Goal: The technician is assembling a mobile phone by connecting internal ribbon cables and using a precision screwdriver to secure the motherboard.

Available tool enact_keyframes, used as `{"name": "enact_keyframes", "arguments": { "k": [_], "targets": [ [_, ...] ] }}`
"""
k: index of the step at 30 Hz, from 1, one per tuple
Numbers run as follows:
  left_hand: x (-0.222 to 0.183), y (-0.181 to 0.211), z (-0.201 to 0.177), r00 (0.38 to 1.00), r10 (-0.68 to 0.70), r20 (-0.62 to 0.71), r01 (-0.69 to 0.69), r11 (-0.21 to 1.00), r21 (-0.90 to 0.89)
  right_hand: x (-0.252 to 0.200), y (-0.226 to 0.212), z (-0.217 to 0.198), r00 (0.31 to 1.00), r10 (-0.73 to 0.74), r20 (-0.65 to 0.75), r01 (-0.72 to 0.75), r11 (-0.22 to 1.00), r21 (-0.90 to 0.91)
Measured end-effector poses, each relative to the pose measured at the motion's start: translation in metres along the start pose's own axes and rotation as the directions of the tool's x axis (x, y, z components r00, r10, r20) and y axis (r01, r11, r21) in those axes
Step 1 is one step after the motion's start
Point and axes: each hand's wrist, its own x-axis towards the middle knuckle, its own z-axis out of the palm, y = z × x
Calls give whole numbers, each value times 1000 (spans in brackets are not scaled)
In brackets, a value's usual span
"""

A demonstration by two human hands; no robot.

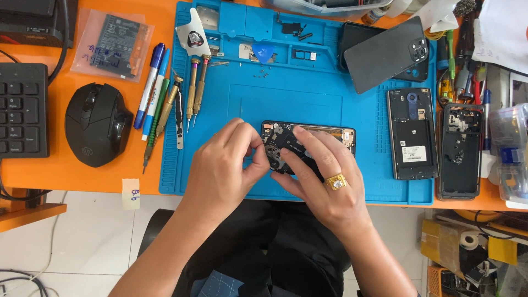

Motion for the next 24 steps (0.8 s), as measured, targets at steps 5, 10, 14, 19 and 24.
{"name": "enact_keyframes", "arguments": {
  "k": [5,10,14,19,24],
  "targets": [
    [1,-1,-1,998,-27,61,32,995,-93,-3,1,0,1000,20,8,-20,1000,19],
    [3,-1,-4,987,-66,146,95,974,-205,-6,3,2,999,38,-3,-38,999,38],
    [2,-1,-7,987,-58,153,95,965,-245,-6,5,2,999,39,-17,-38,998,45],
    [-2,-6,-9,984,-16,179,67,957,-281,-11,12,5,995,88,-49,-73,966,250],
    [0,2,-25,982,-1,188,69,932,-357,-12,17,0,990,141,10,-134,916,377]
  ]
}}
